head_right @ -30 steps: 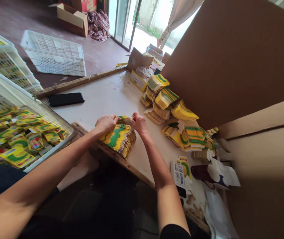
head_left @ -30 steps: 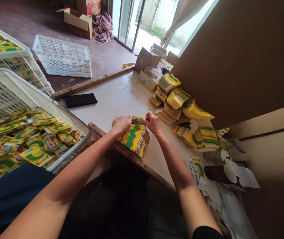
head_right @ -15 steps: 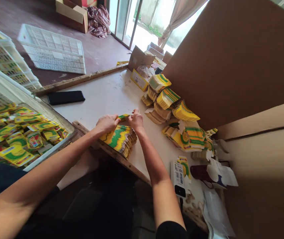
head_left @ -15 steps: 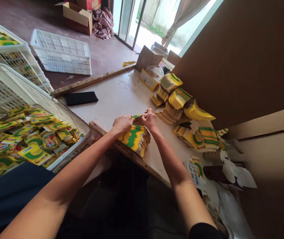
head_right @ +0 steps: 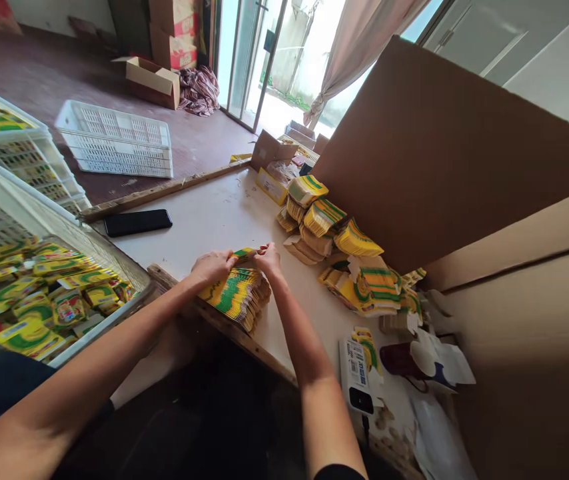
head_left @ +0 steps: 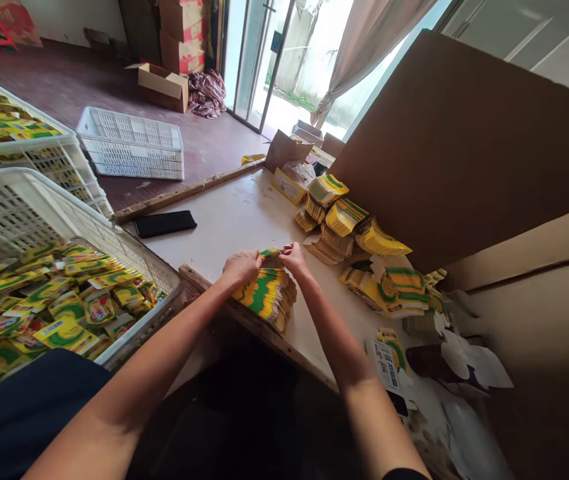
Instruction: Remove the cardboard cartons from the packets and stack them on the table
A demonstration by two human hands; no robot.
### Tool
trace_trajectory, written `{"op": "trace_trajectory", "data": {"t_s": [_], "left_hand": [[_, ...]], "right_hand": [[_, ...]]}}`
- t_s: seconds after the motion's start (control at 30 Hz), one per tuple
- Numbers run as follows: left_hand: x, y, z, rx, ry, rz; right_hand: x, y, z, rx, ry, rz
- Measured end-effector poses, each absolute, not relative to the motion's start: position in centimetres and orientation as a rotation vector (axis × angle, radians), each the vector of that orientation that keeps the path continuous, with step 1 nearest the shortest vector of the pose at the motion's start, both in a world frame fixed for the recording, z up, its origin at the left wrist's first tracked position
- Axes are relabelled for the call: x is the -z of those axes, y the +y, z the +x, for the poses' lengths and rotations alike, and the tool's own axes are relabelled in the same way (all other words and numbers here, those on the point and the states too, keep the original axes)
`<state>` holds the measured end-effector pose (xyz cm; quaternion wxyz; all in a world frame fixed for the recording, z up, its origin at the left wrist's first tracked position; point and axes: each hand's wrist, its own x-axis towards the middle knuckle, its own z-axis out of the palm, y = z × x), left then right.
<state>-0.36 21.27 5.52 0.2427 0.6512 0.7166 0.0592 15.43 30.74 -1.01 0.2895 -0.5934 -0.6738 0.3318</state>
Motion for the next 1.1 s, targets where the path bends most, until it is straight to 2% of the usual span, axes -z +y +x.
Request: {"op": "trace_trajectory", "data": {"t_s": [0.4, 0.53, 0.63, 0.87, 1.1], "left_hand": [[-5.7, 21.5, -0.3, -0.176, 2.005, 1.633], [-5.7, 21.6, -0.2, -0.168, 2.001, 1.647], [-5.6, 21.5, -0.2, -0.159, 2.003, 1.672], [-5.2, 21.5, -0.2, -0.146, 2.000, 1.710], [-5.1, 21.6, -0.2, -0.153, 1.993, 1.665]], "right_hand": [[-2.0, 26.9, 20.6, -1.448, -1.938, -1.479], [-2.6, 25.8, 21.3, -1.515, -1.960, -1.409], [-2.6, 25.9, 21.2, -1.394, -1.968, -1.386], [-2.5, 27.3, 19.4, -0.854, -1.958, -1.377], [-2.1, 26.6, 18.9, -0.607, -2.125, -1.459]]}}
